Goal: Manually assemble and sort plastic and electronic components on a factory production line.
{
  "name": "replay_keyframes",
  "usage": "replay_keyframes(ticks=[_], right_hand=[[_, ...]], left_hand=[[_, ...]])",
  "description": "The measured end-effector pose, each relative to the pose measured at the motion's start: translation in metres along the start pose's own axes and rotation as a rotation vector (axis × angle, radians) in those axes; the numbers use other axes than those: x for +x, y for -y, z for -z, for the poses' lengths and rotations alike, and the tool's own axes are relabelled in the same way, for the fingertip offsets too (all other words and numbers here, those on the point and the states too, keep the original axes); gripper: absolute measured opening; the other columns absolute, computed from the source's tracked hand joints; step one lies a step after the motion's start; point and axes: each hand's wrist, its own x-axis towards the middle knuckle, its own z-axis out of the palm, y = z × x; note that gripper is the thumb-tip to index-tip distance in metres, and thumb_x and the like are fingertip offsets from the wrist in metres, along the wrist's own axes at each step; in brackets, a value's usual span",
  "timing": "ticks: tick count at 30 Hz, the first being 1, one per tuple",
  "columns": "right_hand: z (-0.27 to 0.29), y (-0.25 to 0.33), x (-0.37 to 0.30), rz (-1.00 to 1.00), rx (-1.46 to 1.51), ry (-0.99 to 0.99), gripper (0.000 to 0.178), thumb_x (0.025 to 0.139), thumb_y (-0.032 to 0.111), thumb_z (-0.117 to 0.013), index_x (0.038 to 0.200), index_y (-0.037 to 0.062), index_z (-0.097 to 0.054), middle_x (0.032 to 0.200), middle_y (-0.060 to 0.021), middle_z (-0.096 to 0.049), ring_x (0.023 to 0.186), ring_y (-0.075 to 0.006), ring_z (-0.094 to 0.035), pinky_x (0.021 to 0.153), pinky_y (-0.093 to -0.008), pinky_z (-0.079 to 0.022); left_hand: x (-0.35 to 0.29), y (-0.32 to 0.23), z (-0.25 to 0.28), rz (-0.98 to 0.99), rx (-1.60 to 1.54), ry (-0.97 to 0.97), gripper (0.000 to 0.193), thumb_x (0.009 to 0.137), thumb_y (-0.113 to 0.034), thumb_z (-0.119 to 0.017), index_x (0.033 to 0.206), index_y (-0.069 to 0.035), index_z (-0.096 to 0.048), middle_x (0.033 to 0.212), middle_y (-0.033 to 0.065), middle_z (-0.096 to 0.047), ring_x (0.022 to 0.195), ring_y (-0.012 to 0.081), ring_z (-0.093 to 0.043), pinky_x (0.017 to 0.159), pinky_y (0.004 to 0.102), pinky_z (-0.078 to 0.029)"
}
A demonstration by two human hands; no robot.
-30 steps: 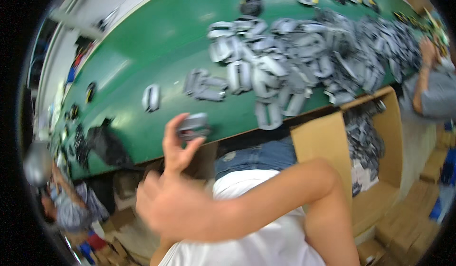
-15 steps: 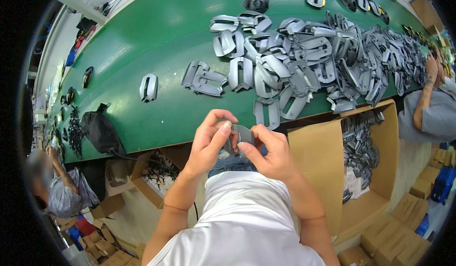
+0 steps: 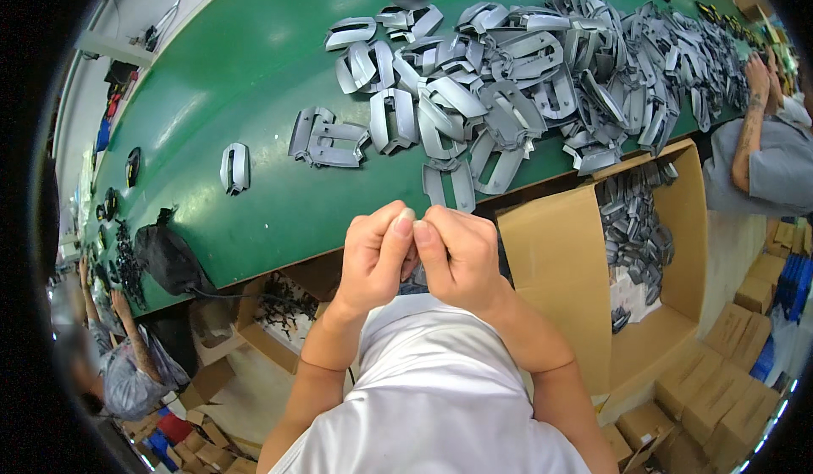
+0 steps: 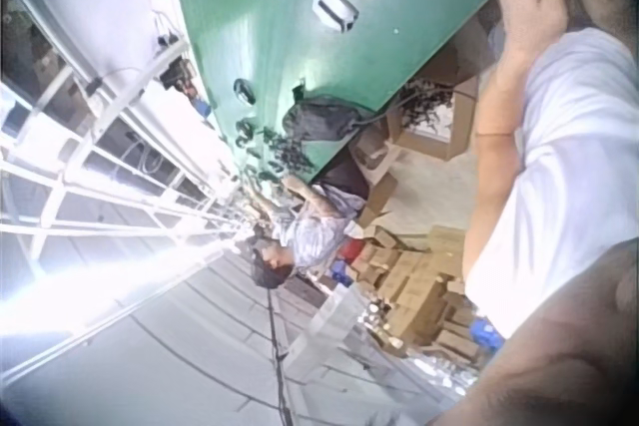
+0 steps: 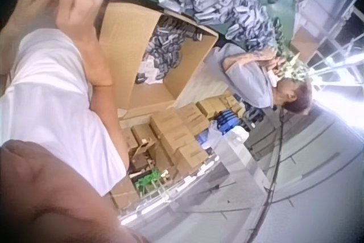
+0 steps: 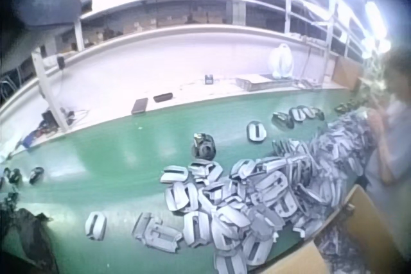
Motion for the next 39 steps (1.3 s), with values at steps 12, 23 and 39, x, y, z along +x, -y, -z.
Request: replay_keyframes(ticks=[12,23,39], right_hand=[[-0.005,0.004,0.004,0.040,0.246,0.040,0.024,0.090,0.011,-0.050,0.069,-0.0002,-0.049,0.060,-0.0071,-0.047,0.048,-0.0165,-0.040,0.044,-0.0280,-0.033],[-0.010,0.000,-0.003,-0.005,0.178,-0.062,0.028,0.094,0.013,-0.043,0.069,0.0002,-0.044,0.056,-0.0048,-0.042,0.048,-0.0118,-0.036,0.044,-0.0261,-0.031],[-0.009,0.004,0.000,-0.105,0.139,-0.037,0.029,0.093,0.012,-0.047,0.067,-0.0012,-0.043,0.057,-0.0093,-0.042,0.046,-0.0165,-0.038,0.043,-0.0286,-0.032]], left_hand=[[-0.006,0.011,-0.006,-0.040,-0.259,-0.154,0.033,0.098,-0.022,-0.039,0.071,-0.003,-0.043,0.051,-0.0001,-0.043,0.043,0.0049,-0.035,0.041,0.0227,-0.029],[-0.006,0.013,-0.016,-0.318,0.223,-0.317,0.027,0.097,-0.016,-0.039,0.077,0.000,-0.047,0.052,0.0005,-0.045,0.043,0.0056,-0.041,0.040,0.0216,-0.032],[-0.008,0.018,-0.016,-0.644,0.499,-0.369,0.013,0.088,-0.003,-0.050,0.076,0.001,-0.052,0.058,0.0092,-0.052,0.042,0.0210,-0.049,0.042,0.0282,-0.039]])
